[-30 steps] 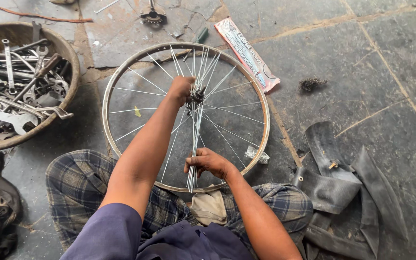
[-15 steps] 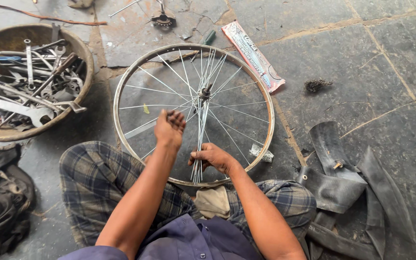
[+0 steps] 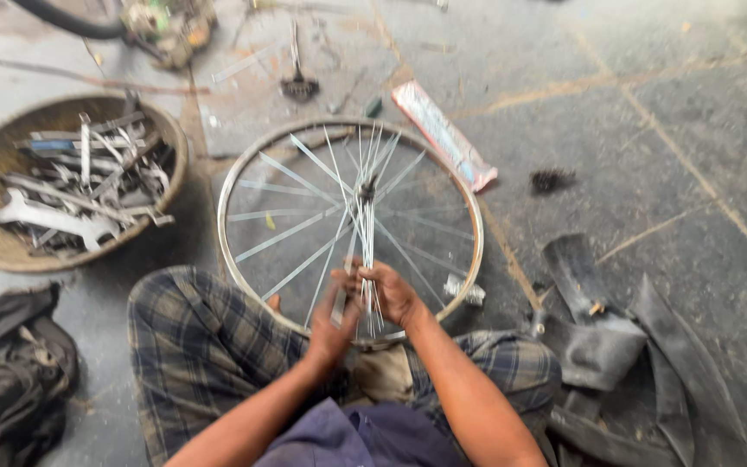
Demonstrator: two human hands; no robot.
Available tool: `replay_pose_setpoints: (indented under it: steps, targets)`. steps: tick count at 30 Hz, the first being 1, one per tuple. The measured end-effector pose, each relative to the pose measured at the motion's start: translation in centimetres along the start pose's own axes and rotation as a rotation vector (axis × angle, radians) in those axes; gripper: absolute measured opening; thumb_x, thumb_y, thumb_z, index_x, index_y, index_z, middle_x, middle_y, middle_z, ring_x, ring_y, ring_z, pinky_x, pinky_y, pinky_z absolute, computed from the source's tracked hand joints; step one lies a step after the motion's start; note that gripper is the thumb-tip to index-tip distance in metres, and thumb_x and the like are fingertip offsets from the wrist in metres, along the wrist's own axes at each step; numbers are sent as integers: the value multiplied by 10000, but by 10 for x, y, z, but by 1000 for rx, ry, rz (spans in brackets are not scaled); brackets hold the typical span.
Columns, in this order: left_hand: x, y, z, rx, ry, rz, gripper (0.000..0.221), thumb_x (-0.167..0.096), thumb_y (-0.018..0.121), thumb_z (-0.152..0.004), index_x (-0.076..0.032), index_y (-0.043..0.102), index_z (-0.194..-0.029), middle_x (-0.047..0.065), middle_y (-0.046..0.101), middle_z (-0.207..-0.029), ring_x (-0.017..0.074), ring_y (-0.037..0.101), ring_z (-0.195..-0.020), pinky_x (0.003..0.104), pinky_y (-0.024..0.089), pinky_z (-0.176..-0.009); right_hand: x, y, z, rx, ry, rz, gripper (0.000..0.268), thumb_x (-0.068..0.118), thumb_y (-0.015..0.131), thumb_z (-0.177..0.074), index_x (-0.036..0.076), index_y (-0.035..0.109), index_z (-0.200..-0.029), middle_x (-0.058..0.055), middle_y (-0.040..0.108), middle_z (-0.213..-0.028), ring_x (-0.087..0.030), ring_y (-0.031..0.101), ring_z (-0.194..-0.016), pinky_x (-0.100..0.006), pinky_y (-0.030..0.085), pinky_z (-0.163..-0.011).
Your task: The person sits on the floor and inserts bicycle spokes into the rim of a wheel, then tightens them by hand. The person rotates the wheel to access different sections and continues inserting and tightening spokes.
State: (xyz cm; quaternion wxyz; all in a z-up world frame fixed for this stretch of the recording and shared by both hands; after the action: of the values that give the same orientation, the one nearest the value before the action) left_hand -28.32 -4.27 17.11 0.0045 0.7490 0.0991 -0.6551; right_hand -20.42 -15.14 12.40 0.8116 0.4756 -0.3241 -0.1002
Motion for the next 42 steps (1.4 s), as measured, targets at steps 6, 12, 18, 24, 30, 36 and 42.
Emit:
replay_pose_setpoints:
  steps: [6,12,18,24,30,36,42]
  targets:
    - [-19,33,14,570,-317,-590,903,-309,711,-865,-131,248,-1620,246,677,-1120,437,650,-1060,493,506,-914,5,-30,1,-168,-132,108,422,155,605,-914,14,551,-1309,-185,730,-1034,-237,732,-785,-377,616,-732]
    - [-14,2,-21,307,-217,-446,387,-343,662,-917,-76,728,-1190,212,761,-1076,351,740,-1008,437,553,-876,4,-46,-4,-227,-194,275,338,163,634,-963,15,609,-1266,-93,696,-868,-125,626,-615,-271,489,-523]
    - [59,-11,-59,146,-517,196,406,-353,642,-986,10,681,-1165,115,758,-1021,215,708,-902,364,558,-814,-3,-18,-2,-338,-136,844,340,266,613,-990,16,612,-1221,-79,680,-809,-152,635,-626,-328,495,-547]
    - [97,12,-50,222,-769,398,299,-271,658,-944,-24,673,-1113,74,713,-915,170,685,-727,314,578,-649,1,11,18,-280,-433,1808,319,301,684,-1017,5,656,-1133,-198,745,-970,-328,685,-910,-434,536,-768]
    - [110,6,-47,227,-759,424,279,-255,648,-954,-18,669,-1099,58,688,-889,143,662,-721,292,541,-602,-1,17,26,-169,-58,1381,415,395,757,-922,10,717,-1073,-54,644,-768,-134,573,-699,-334,495,-637]
    - [114,12,-41,246,-797,530,270,-258,629,-959,-32,656,-1105,60,683,-908,148,651,-722,295,543,-608,-4,23,26,-160,-21,1348,380,379,745,-930,13,720,-1025,-1,637,-745,-106,573,-681,-293,501,-630]
    - [107,15,-41,305,-857,558,286,-289,620,-964,-61,615,-1137,33,692,-994,169,685,-851,353,558,-704,30,-30,34,-359,-67,1926,425,426,722,-942,2,753,-954,-173,721,-866,-311,685,-819,-444,529,-725]
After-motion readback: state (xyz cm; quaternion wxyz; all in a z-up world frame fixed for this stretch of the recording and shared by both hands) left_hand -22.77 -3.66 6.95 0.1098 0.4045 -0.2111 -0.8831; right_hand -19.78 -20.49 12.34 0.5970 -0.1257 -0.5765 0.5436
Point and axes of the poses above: each hand's wrist, its own z-axis away from the middle knuckle, its own y-axis out of the palm, x = y × z, the point moved 6 cm from there along -z, towards the middle knuckle
